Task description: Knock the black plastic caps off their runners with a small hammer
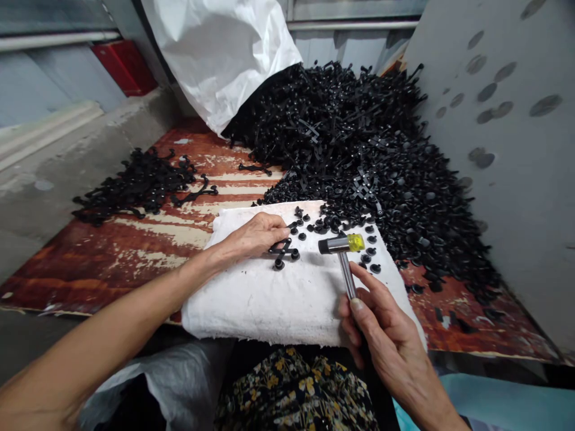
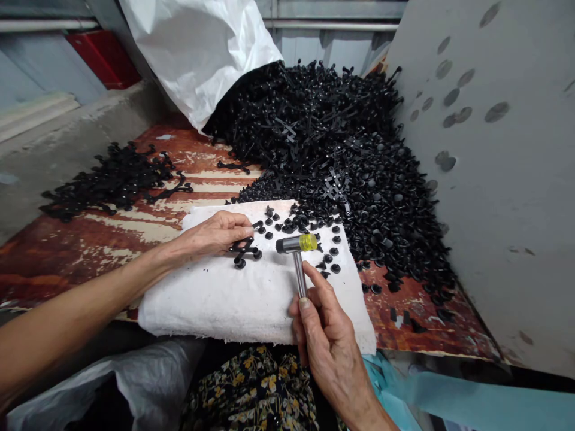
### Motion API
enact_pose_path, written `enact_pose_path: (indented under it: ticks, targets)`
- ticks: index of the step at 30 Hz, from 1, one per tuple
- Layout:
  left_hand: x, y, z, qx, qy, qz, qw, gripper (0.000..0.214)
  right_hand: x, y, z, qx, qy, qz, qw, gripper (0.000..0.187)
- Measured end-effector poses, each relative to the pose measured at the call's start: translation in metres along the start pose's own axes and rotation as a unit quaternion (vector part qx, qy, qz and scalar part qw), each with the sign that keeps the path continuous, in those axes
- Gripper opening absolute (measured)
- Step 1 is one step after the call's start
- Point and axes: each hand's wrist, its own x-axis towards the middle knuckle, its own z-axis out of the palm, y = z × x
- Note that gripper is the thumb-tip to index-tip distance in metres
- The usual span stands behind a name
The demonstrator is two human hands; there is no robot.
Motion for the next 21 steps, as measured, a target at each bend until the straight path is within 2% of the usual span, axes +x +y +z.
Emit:
enact_pose_path:
  ticks: [12,21]
  targets:
    - [-0.0031,0.0024,0.0012,-0.008,-0.004,0.000,1.000,0.018,0.0000,0.0000,0.0001,-0.002,-0.003,-0.003,1.000,0.057]
    - [0.0016,-0.0057,0.0012,0.028,-0.003,0.020,0.999,0.019,0.0002,0.0000,0.0003,-0.010,-0.003,-0.011,1.000,0.054]
